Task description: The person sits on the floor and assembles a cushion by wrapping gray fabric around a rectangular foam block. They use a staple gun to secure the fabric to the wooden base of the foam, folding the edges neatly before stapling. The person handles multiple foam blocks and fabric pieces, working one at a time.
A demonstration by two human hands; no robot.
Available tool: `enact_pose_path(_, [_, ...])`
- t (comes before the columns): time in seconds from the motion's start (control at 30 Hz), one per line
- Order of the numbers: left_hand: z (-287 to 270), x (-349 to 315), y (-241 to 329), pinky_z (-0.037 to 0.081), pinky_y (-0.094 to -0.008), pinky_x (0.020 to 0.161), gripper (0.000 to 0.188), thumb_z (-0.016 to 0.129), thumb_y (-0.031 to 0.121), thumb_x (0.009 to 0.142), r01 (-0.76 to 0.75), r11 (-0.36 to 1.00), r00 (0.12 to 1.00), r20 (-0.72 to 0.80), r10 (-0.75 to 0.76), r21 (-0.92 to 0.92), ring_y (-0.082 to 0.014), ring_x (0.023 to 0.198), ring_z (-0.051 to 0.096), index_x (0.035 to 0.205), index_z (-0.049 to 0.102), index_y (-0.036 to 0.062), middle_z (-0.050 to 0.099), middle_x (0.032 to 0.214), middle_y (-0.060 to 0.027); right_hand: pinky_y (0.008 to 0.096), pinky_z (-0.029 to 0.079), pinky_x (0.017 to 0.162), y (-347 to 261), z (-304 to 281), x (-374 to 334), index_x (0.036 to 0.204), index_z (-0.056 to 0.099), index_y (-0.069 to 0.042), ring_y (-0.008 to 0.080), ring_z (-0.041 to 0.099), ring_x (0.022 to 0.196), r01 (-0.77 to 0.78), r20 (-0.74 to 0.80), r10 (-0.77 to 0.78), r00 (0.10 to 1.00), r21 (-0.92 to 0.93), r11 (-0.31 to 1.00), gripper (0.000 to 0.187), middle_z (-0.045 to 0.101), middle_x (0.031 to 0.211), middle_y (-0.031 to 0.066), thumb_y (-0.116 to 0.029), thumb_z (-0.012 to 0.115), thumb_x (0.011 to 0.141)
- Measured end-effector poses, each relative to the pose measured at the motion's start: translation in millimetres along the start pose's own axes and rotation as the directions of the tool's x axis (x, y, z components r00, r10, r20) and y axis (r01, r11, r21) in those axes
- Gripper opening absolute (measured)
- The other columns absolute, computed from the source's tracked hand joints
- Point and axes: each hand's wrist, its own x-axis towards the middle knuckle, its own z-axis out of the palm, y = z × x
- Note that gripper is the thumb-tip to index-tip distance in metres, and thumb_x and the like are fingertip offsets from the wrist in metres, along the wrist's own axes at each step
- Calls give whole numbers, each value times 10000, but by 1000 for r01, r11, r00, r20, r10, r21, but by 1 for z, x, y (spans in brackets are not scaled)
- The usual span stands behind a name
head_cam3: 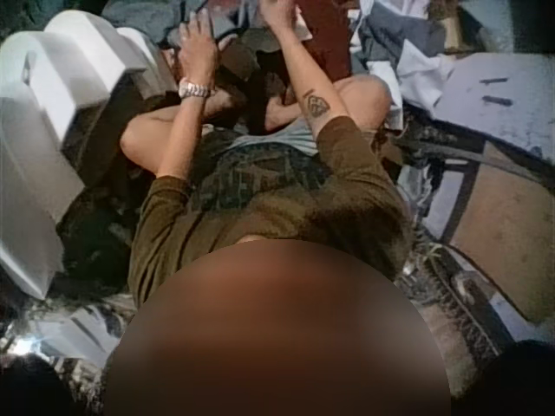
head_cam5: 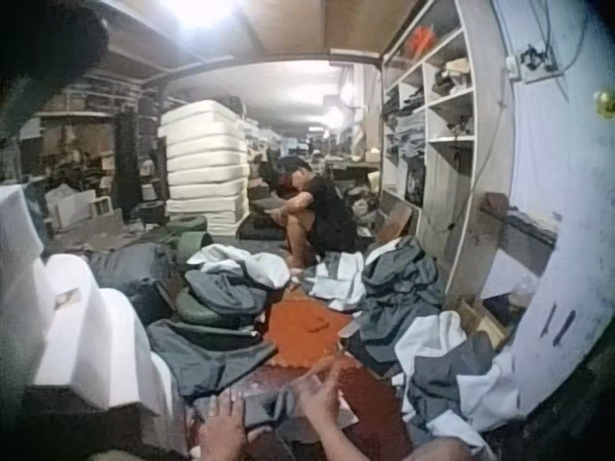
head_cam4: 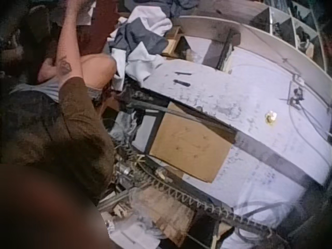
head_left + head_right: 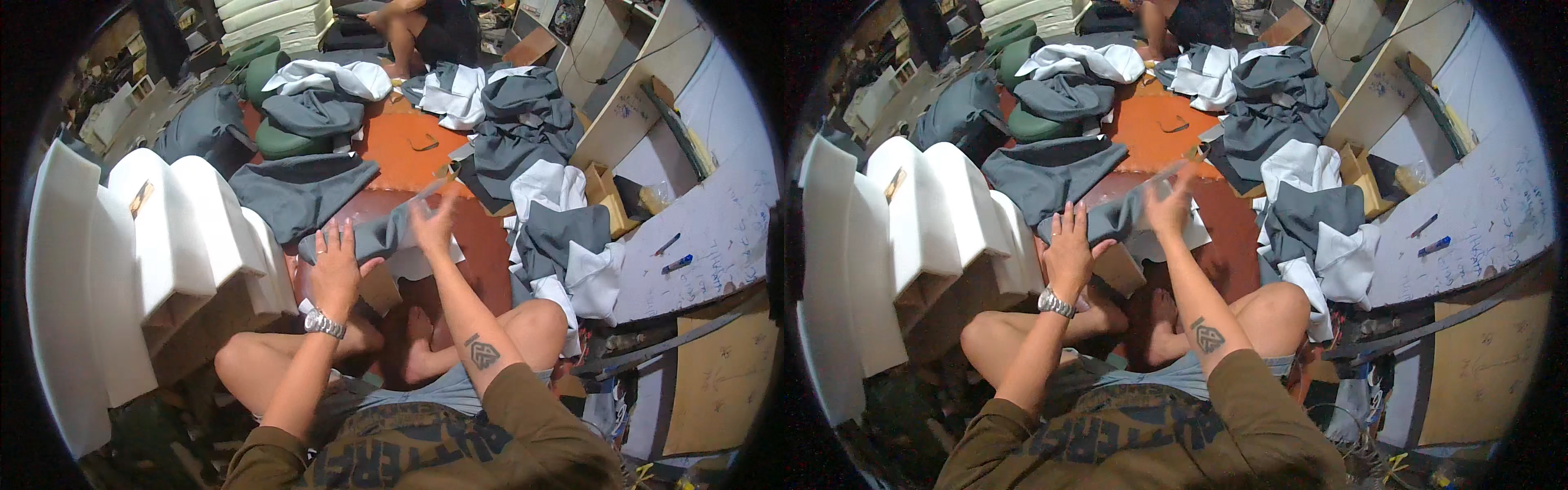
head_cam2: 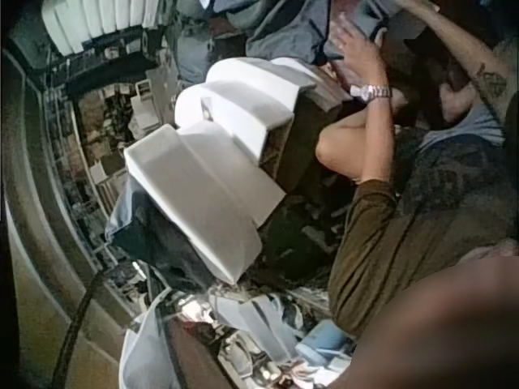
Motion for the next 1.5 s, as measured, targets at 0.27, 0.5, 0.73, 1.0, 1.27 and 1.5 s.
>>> enact_pose_path(0.27, [0,-13,22,623,-458,994,1029,856,575,789,-30,999,998,-62,29,-27,-454,1511,465,1615,475,94,473,1660,-196,487,489,1018,-27,-70,-101,1392,629,-109,226,613,1223,-965,853,457,251,184,188,840,659,1370,59,-837,542,981])
enact_pose_path(0.5, [2,-3,10,629,-447,986,1063,910,493,751,-63,998,998,-11,63,-9,-427,1486,512,1620,453,86,450,1680,-206,369,510,1040,-31,-63,-77,1345,684,-22,186,652,1168,-695,770,86,633,516,501,568,735,1254,70,-352,886,929])
enact_pose_path(0.73, [9,34,-26,546,-476,1104,1103,787,678,790,-133,987,984,111,143,-90,-361,1493,529,1656,413,105,423,1718,-162,351,554,921,-33,-28,-54,1165,766,-16,167,694,996,-355,572,-34,819,553,754,351,784,1093,40,-250,881,929])
enact_pose_path(1.0, [19,37,-77,315,-419,1300,752,823,248,966,158,720,980,199,-28,-676,-311,1621,344,1619,502,57,295,1791,-150,368,561,886,-43,-16,-46,1063,792,-14,193,710,934,-293,501,-43,864,571,767,237,804,1021,67,-216,844,948])
enact_pose_path(1.27, [-7,140,-99,551,-315,992,636,510,535,1137,232,876,704,694,150,-424,-213,1158,724,1361,721,-21,772,1294,-144,415,548,942,-35,-54,-99,1100,784,-25,281,729,1028,-52,466,-173,868,431,901,181,789,1087,102,-155,766,975])
enact_pose_path(1.5, [30,161,-19,596,-379,805,965,515,878,960,-2,949,199,929,311,-317,-242,929,736,1228,786,-8,775,1034,-150,410,548,971,-25,-81,-120,1156,787,-24,290,742,1078,169,430,-377,820,447,878,199,800,1145,105,-132,750,992])
